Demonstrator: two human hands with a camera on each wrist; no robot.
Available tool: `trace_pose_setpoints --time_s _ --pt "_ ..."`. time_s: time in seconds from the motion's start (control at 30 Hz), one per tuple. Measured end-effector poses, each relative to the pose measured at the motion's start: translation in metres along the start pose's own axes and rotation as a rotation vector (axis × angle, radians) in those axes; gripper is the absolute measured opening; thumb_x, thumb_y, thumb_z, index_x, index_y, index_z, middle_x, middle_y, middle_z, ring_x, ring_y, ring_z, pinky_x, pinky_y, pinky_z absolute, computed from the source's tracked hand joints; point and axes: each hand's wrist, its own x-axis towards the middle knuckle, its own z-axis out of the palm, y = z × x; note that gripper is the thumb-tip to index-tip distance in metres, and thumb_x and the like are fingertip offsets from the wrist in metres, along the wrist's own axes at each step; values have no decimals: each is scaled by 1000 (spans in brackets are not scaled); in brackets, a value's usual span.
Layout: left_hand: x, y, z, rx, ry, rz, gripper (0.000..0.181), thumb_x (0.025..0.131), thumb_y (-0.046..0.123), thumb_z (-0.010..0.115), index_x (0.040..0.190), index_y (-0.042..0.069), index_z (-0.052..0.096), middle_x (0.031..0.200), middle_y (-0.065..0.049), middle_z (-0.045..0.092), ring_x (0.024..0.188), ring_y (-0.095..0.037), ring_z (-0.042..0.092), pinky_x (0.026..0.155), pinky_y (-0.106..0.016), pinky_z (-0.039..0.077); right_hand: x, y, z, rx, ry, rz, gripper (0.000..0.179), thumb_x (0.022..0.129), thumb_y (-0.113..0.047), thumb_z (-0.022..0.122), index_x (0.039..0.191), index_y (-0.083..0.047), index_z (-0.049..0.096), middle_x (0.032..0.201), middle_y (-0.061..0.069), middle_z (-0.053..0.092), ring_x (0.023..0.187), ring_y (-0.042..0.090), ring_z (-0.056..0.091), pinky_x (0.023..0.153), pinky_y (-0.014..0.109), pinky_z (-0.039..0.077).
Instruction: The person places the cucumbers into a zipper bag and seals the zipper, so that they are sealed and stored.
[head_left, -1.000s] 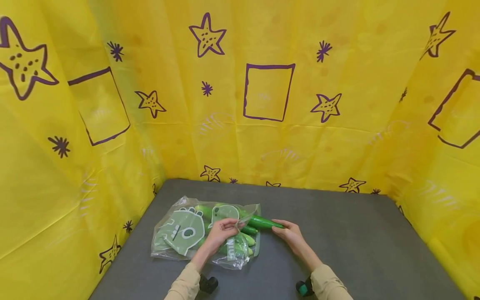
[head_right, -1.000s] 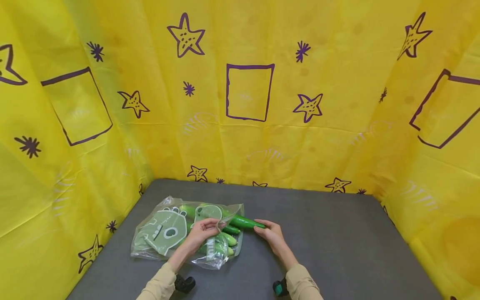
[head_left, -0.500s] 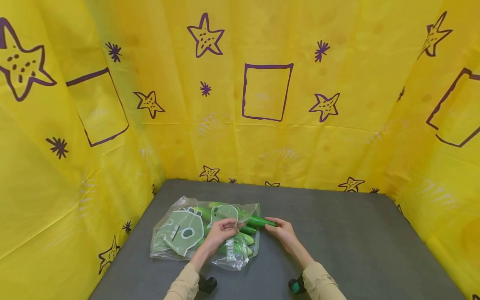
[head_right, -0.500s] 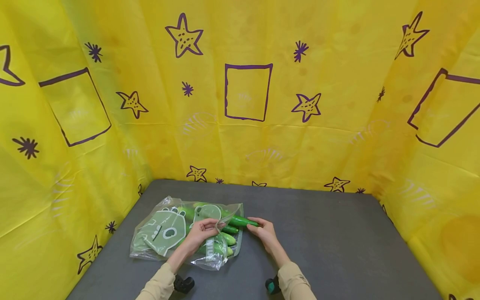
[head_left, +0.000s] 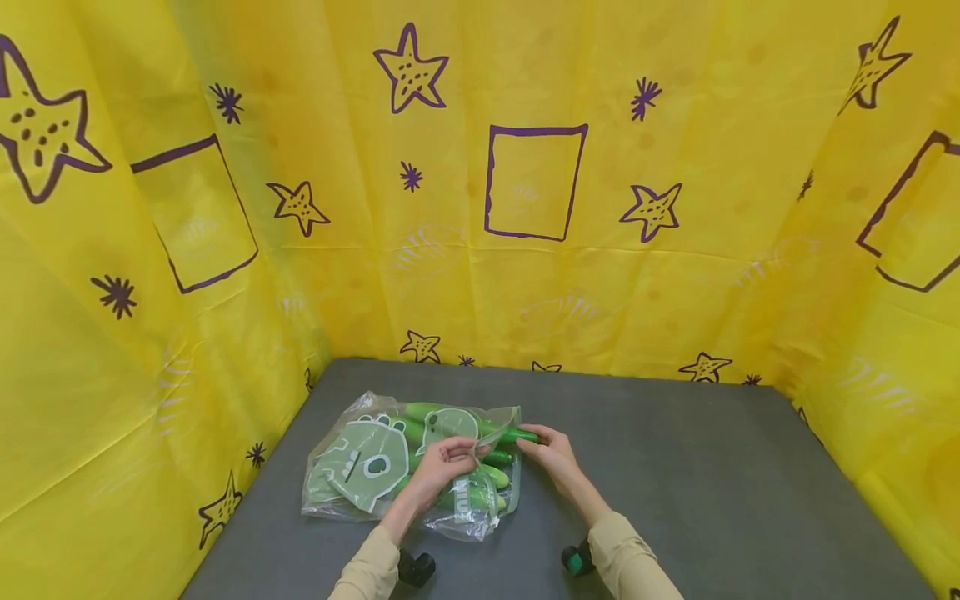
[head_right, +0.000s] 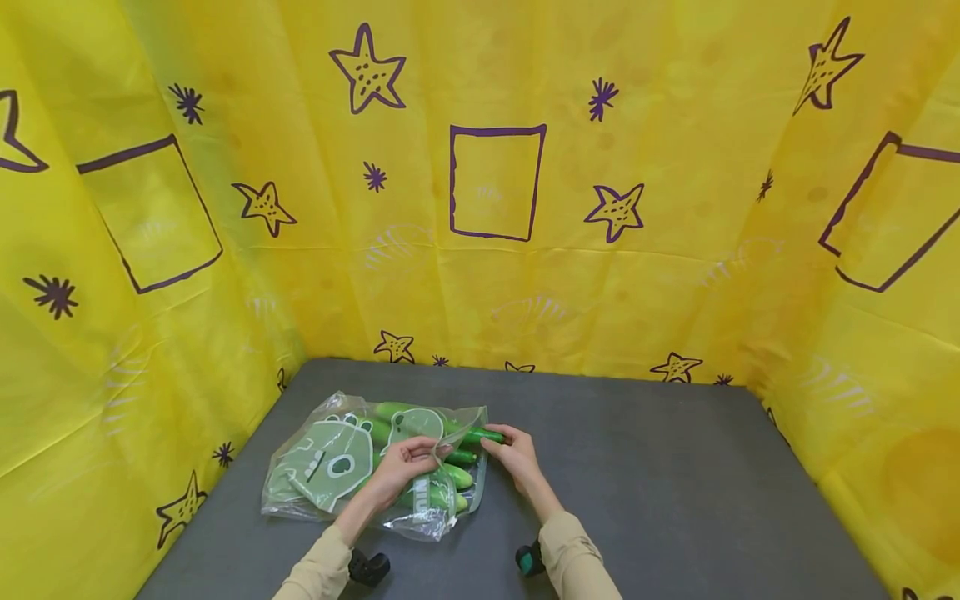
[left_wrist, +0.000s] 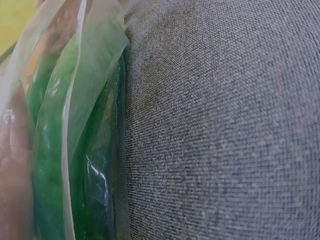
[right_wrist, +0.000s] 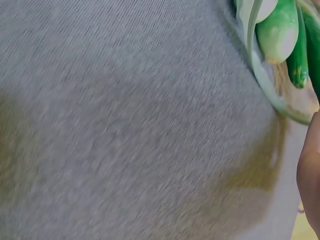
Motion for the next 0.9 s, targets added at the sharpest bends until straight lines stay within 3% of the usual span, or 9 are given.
trace_pose_setpoints --time_s 0.37,0.53,0.73,0.9 --pt "3 -2 4 -47 -16 -5 43 83 -7 61 123 -16 49 110 -8 71 109 -28 64 85 -23 54 11 -6 18 9 -2 -24 31 82 -6 69 110 6 66 102 17 70 79 6 60 71 20 50" --pt "3 -2 4 -46 -5 -14 42 83 -8 60 123 -17 48 110 -11 70 110 -31 63 85 -22 54 13 -8 24 9 12 -35 31 81 -3 67 110 7 65 101 19 70 76 6 58 67 19 50" --pt "1 2 3 -33 -2 -18 42 83 -6 60 123 -16 49 116 -21 65 115 -43 55 86 -23 54 13 -5 34 -29 31 -46 30 83 -2 64 112 6 63 105 21 67 77 7 55 64 18 47" --pt "0 4 2 -20 1 -22 42 83 -5 61 122 -16 50 115 -20 66 113 -43 57 85 -23 54 13 4 40 -74 41 -39 29 86 -3 62 114 4 64 109 21 66 83 11 55 67 17 45"
